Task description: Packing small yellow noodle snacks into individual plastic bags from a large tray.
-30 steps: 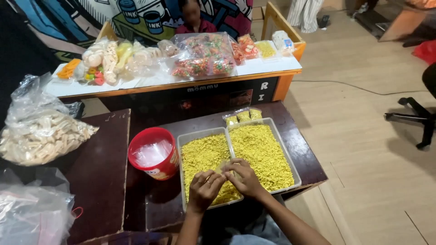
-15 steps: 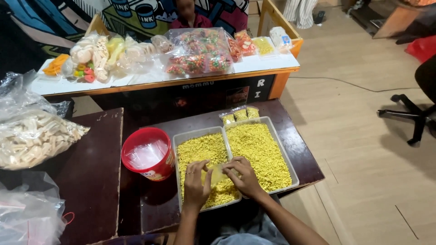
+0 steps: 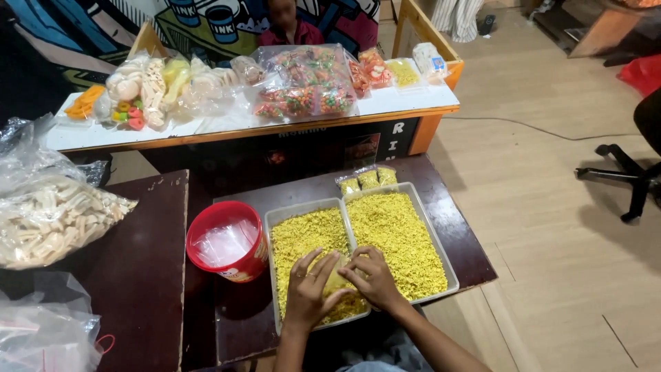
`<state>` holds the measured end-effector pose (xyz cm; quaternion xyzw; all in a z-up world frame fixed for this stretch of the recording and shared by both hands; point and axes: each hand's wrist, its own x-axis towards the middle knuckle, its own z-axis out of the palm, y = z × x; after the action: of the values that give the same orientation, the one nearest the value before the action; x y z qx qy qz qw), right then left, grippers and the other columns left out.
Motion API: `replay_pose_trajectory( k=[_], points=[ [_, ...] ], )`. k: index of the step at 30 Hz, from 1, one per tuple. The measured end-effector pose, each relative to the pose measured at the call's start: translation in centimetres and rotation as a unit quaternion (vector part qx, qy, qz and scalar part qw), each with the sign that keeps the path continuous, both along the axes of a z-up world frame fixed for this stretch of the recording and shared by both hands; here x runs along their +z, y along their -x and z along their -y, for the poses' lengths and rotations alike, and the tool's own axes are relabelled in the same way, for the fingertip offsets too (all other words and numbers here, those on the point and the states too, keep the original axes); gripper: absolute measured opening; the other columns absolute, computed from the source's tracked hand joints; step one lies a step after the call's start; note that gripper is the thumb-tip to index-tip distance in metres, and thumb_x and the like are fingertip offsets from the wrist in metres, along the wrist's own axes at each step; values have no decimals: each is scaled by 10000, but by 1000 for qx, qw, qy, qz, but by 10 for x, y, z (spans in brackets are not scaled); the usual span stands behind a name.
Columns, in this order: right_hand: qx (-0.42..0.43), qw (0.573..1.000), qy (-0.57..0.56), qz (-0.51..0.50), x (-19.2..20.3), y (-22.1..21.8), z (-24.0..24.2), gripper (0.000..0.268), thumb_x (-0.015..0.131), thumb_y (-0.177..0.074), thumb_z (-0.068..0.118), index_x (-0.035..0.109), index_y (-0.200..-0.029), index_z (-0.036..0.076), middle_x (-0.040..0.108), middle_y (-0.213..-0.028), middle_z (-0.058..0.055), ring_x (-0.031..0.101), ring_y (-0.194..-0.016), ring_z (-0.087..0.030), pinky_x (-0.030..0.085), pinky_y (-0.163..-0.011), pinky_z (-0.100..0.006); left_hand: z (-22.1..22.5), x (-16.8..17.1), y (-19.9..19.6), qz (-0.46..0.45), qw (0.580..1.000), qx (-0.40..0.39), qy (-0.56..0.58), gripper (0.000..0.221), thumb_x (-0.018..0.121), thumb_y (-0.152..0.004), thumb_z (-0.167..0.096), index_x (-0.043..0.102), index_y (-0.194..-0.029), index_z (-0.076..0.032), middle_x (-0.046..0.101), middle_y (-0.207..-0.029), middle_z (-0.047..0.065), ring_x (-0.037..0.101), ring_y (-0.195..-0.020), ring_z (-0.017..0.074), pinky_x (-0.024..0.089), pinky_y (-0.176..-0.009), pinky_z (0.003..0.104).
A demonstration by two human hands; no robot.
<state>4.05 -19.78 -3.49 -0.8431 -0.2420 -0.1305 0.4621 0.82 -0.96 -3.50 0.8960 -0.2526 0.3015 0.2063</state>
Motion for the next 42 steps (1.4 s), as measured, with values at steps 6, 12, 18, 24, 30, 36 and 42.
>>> replay_pose_trajectory(
  k=[6,12,18,24,30,36,42],
  points=[
    [12,1000,-21,-17,-7,-3,-1,541,309,-967,529,716,-960,173,717,-943,1,534,-998,-221,392,-860,-436,-2,-4,0,-12,999,31,33,757,840,-770,-425,532,-1388,-114,653,-1296,104,489,-1268,250,449,-1031,425],
    [-24,979,165,118,27,0,-4,179,735,-788,234,699,-962,213,725,-999,43,557,-1051,-231,369,-951,-402,-5,8,3,-4,974,100,202,510,664,-918,-305,559,-1357,-67,644,-1288,164,453,-1352,316,540,-1047,475],
    [188,908,373,25,42,-1,-29,235,726,-788,173,702,-1017,220,657,-1170,-3,451,-1228,-285,172,-1147,-504,-14,26,6,35,938,153,309,351,646,-929,-302,692,-1192,-73,686,-1223,98,537,-1298,273,502,-1058,432],
    [193,910,366,17,36,-13,-32,244,751,-786,226,690,-1022,235,694,-1071,52,517,-1113,-221,312,-1019,-424,-33,37,-13,86,966,149,193,445,754,-861,-220,639,-1238,-15,713,-1194,104,519,-1254,307,533,-1030,422],
    [87,958,131,-240,90,-36,-26,38,629,-888,166,643,-919,149,695,-889,-26,651,-821,-134,573,-757,-248,-34,15,-32,98,984,126,74,510,767,-876,-278,588,-1309,-74,692,-1264,71,519,-1273,266,419,-1130,410],
    [-21,988,71,-136,70,-90,-23,79,670,-896,174,616,-911,119,686,-773,-46,669,-653,-136,596,-583,-202,-30,30,-22,106,985,135,24,432,758,-897,-248,630,-1278,-88,704,-1244,46,553,-1241,237,410,-1084,405],
    [1,969,128,-210,58,-95,-34,83,603,-944,159,571,-958,84,657,-733,-65,641,-577,-139,569,-529,-210,-31,28,-23,84,987,134,16,434,748,-892,-251,634,-1275,-84,701,-1237,57,543,-1244,249,393,-1107,430]
  ],
)
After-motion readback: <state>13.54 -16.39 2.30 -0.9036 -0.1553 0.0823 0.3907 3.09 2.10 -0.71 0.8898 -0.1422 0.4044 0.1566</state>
